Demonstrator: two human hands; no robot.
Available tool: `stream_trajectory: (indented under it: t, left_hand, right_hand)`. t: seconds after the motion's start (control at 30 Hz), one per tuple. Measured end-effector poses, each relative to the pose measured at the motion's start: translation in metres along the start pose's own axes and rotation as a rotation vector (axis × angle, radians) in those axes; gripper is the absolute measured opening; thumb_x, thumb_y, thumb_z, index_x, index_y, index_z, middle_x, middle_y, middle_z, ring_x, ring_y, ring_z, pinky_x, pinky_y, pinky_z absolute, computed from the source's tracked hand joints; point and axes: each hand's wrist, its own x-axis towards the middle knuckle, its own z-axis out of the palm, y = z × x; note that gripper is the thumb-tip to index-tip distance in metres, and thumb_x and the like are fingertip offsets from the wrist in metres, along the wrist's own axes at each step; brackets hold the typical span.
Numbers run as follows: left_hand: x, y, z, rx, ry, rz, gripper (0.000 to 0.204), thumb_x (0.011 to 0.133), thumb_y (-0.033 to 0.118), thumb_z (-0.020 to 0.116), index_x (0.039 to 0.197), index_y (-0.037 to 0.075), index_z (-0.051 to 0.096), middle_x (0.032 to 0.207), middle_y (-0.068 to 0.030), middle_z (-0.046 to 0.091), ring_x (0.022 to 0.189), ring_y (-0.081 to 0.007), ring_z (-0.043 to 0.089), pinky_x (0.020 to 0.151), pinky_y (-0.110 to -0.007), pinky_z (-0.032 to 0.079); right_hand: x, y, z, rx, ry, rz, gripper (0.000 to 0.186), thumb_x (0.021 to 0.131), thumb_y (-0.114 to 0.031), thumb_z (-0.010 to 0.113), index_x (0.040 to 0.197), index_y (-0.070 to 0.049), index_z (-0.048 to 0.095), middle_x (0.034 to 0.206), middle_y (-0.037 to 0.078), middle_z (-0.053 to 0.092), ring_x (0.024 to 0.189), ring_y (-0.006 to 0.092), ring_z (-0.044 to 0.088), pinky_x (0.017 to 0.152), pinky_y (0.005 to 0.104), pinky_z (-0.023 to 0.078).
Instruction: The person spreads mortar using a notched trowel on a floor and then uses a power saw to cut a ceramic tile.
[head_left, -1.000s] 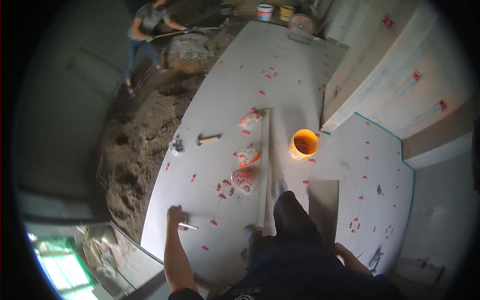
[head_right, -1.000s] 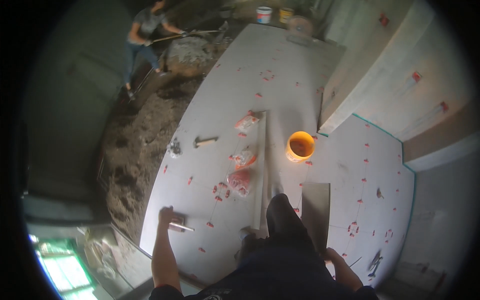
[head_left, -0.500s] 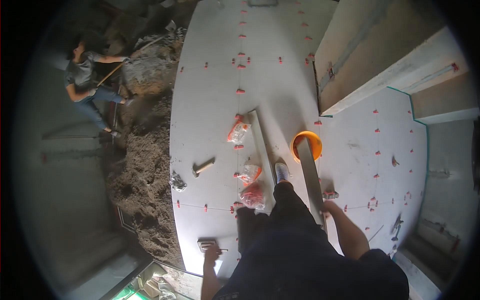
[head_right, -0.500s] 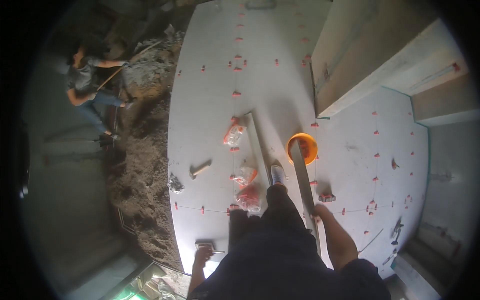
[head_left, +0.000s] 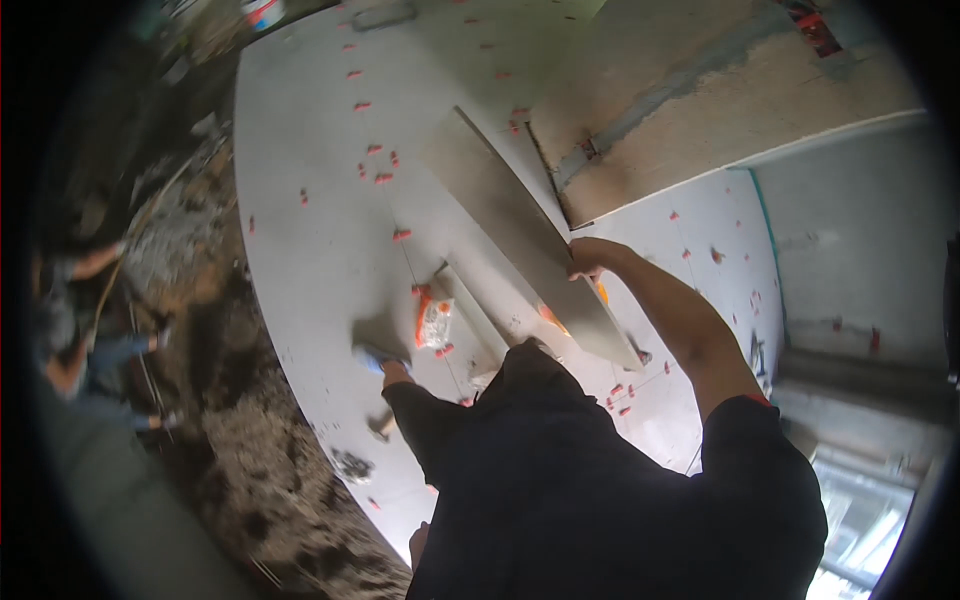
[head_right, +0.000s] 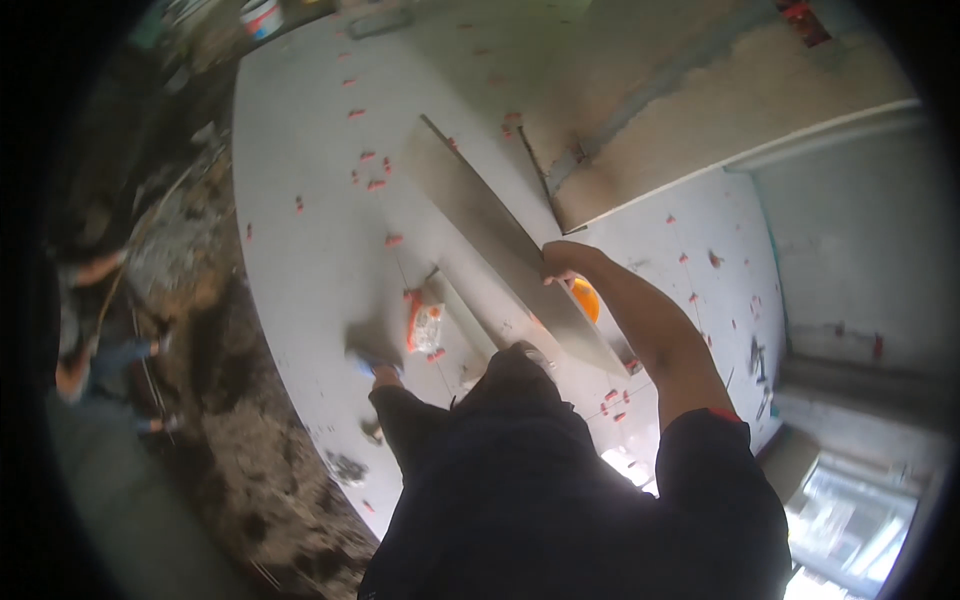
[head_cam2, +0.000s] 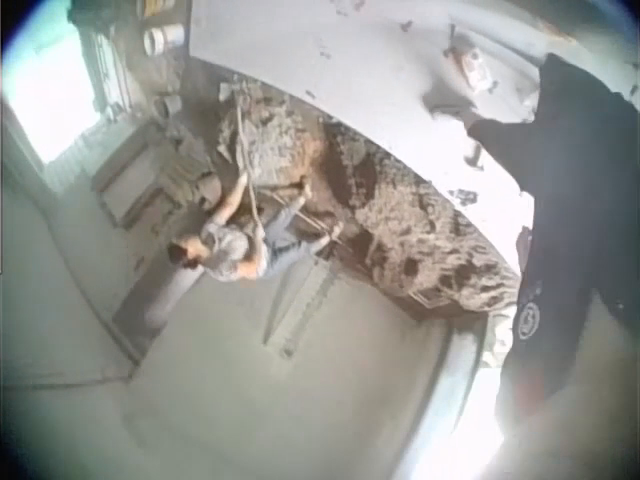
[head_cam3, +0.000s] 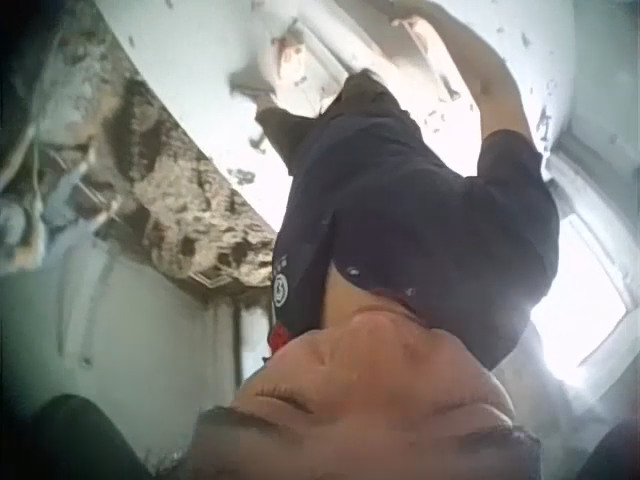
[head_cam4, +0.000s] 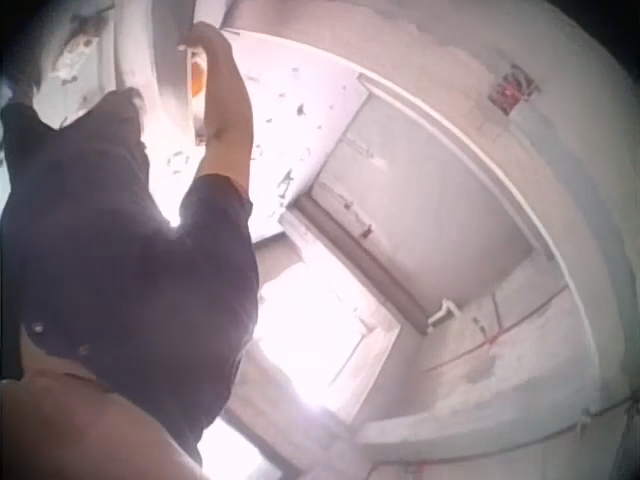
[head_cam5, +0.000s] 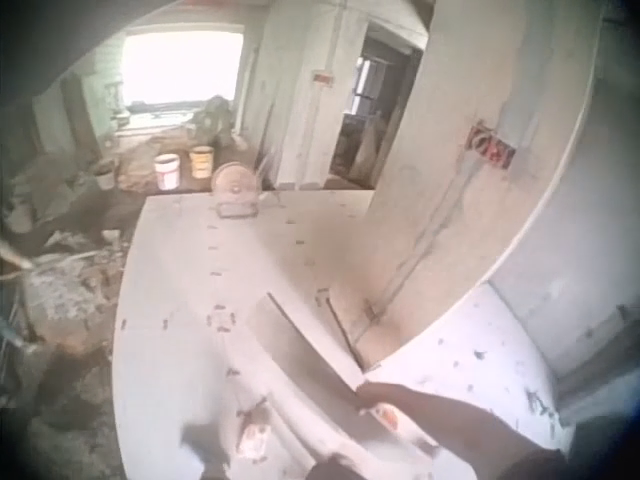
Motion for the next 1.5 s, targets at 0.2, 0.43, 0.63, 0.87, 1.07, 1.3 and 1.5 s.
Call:
stream_trajectory:
  t: [0.2, 0.43, 0.63, 0.87, 1.07, 1.3, 1.5]
  left_hand:
    - [0.027, 0.201, -0.32, 0.074, 0.503, 0.094, 0.022, 0.095, 0.024, 0.052, 0.089, 0.006, 0.063, 0.076, -0.0069, 0.06, 0.06, -0.0218, 0.056, 0.055, -0.036, 0.047]
    - [-0.062, 0.646, -0.511, 0.233, 0.344, 1.254, 0.029, 0.093, 0.01, 0.048, 0.12, 0.0, 0.055, 0.123, -0.0167, 0.056, 0.122, -0.03, 0.051, 0.105, -0.039, 0.041]
    - [-0.112, 0.761, -0.437, 0.605, 0.597, 1.097, 0.023, 0.096, 0.018, 0.049, 0.109, 0.001, 0.057, 0.096, -0.0121, 0.063, 0.086, -0.0218, 0.06, 0.079, -0.034, 0.045]
    - [0.008, 0.631, -0.426, -0.078, 0.319, 0.269, 0.02, 0.081, 0.013, 0.058, 0.065, 0.002, 0.064, 0.059, -0.0122, 0.058, 0.053, -0.0243, 0.056, 0.049, -0.039, 0.042]
    - [0.035, 0.611, -0.306, -0.124, -0.033, -0.078, 0.016, 0.085, 0.02, 0.06, 0.085, 0.005, 0.068, 0.077, -0.0091, 0.066, 0.064, -0.0195, 0.061, 0.059, -0.037, 0.046]
    - [0.113, 0.824, -0.295, -0.153, -0.427, 0.157, 0.022, 0.087, 0.027, 0.062, 0.099, 0.009, 0.068, 0.078, -0.0045, 0.065, 0.07, -0.0177, 0.061, 0.065, -0.039, 0.047]
    - [0.194, 1.064, -0.388, 0.549, 0.131, 0.3, 0.028, 0.085, 0.025, 0.057, 0.104, 0.008, 0.067, 0.099, -0.012, 0.067, 0.088, -0.0277, 0.063, 0.077, -0.045, 0.049]
  right_hand:
    - [-0.031, -0.142, -0.032, -0.073, 0.088, 0.012, 0.028, 0.075, -0.02, 0.07, 0.092, 0.002, 0.068, 0.072, 0.017, 0.067, 0.062, 0.0254, 0.066, 0.057, 0.0366, 0.051]
    - [0.076, -0.172, -0.022, -0.697, 0.009, -0.623, 0.021, 0.076, -0.024, 0.068, 0.084, -0.005, 0.069, 0.075, 0.013, 0.067, 0.071, 0.0259, 0.066, 0.061, 0.0418, 0.051]
    - [0.097, -0.303, -0.005, -0.072, -0.18, 0.068, 0.029, 0.077, -0.03, 0.069, 0.085, -0.003, 0.072, 0.076, 0.016, 0.069, 0.065, 0.0246, 0.069, 0.059, 0.04, 0.054]
    - [0.17, -0.403, -0.02, -0.047, -0.341, 0.143, 0.032, 0.076, -0.023, 0.074, 0.087, 0.006, 0.068, 0.08, 0.018, 0.067, 0.067, 0.0223, 0.069, 0.062, 0.0382, 0.056]
    - [0.201, -0.492, -0.121, -0.038, -0.355, 0.051, 0.021, 0.086, -0.013, 0.06, 0.093, 0.005, 0.069, 0.086, 0.016, 0.07, 0.075, 0.0231, 0.07, 0.068, 0.0385, 0.057]
    - [0.396, -0.483, -0.144, -0.013, -0.491, 0.166, 0.022, 0.083, -0.016, 0.064, 0.093, 0.003, 0.069, 0.087, 0.018, 0.07, 0.08, 0.0271, 0.069, 0.07, 0.0378, 0.055]
    - [0.45, -0.553, -0.252, -0.249, -0.14, -0.017, 0.035, 0.074, -0.034, 0.068, 0.09, -0.003, 0.072, 0.092, 0.018, 0.069, 0.087, 0.0328, 0.067, 0.077, 0.0427, 0.051]
